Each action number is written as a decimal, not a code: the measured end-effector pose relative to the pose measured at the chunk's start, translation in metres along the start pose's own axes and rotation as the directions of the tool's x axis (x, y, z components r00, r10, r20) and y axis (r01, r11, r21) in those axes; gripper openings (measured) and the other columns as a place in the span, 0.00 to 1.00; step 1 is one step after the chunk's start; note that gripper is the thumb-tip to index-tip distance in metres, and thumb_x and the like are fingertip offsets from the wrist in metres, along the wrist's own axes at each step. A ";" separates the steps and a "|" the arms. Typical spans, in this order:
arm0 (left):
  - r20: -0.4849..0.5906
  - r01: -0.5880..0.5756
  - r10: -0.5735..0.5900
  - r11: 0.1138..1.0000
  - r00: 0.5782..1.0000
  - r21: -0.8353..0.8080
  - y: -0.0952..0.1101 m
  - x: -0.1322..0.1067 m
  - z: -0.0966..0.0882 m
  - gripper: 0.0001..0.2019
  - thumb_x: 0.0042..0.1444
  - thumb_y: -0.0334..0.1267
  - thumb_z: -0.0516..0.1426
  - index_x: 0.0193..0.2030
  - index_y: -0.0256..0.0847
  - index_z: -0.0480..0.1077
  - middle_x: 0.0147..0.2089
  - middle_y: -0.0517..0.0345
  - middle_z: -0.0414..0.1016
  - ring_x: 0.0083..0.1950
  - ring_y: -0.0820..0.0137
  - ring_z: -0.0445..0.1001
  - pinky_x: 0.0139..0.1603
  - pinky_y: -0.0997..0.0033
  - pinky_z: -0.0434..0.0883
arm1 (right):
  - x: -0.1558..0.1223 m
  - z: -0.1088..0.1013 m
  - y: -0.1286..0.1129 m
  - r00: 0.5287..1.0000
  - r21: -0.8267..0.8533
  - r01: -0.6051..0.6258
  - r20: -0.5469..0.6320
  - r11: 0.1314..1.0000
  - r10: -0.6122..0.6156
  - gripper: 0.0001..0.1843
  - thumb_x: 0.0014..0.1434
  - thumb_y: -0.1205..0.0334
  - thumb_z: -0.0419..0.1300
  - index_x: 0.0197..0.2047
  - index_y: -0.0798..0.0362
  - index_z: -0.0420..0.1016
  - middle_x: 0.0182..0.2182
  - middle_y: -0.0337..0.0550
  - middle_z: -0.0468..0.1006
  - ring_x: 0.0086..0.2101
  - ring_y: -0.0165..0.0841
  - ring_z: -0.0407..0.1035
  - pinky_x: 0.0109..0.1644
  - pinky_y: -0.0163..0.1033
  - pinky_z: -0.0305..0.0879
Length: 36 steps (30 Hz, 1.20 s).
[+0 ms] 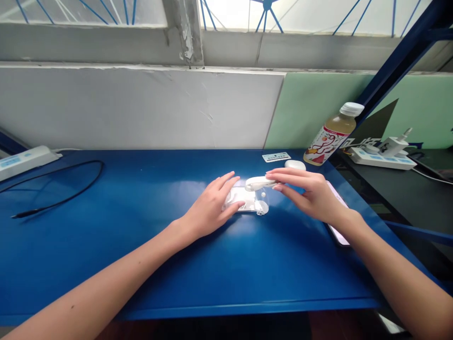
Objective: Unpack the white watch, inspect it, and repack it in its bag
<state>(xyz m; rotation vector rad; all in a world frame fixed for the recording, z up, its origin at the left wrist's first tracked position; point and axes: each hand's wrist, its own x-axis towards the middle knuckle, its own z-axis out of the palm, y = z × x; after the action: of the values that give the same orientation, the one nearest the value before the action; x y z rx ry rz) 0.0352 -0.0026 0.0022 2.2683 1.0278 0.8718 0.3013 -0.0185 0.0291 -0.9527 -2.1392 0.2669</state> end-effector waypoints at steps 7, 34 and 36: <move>0.179 -0.064 0.022 0.971 0.984 0.230 -0.012 0.002 -0.006 0.28 0.60 0.51 0.61 0.62 0.38 0.65 0.62 0.43 0.71 0.65 0.51 0.67 0.66 0.47 0.62 | -0.002 -0.007 0.021 0.987 -0.198 -0.019 0.154 0.980 0.050 0.14 0.66 0.59 0.57 0.48 0.52 0.82 0.45 0.47 0.83 0.40 0.40 0.79 0.45 0.44 0.75; 0.007 0.076 -0.076 0.997 0.997 -0.012 -0.011 0.001 -0.010 0.22 0.49 0.41 0.70 0.50 0.38 0.74 0.45 0.54 0.81 0.41 0.63 0.77 0.39 0.68 0.70 | -0.009 0.002 0.021 0.981 -0.010 -0.049 0.186 0.999 0.050 0.12 0.62 0.59 0.63 0.48 0.50 0.83 0.45 0.44 0.84 0.43 0.40 0.80 0.46 0.41 0.78; 0.009 0.076 -0.076 0.997 0.997 -0.020 -0.011 0.001 -0.010 0.22 0.49 0.39 0.70 0.50 0.37 0.74 0.46 0.53 0.80 0.42 0.63 0.77 0.40 0.67 0.71 | -0.010 0.011 0.018 0.986 0.001 -0.019 0.163 1.000 0.018 0.13 0.62 0.61 0.63 0.49 0.50 0.82 0.47 0.44 0.84 0.46 0.41 0.79 0.51 0.42 0.77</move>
<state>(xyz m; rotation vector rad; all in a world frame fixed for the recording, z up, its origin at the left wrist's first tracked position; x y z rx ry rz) 0.0236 0.0058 0.0018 2.1992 1.0891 0.8370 0.3077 -0.0115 0.0073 -0.9788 -2.2782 0.3683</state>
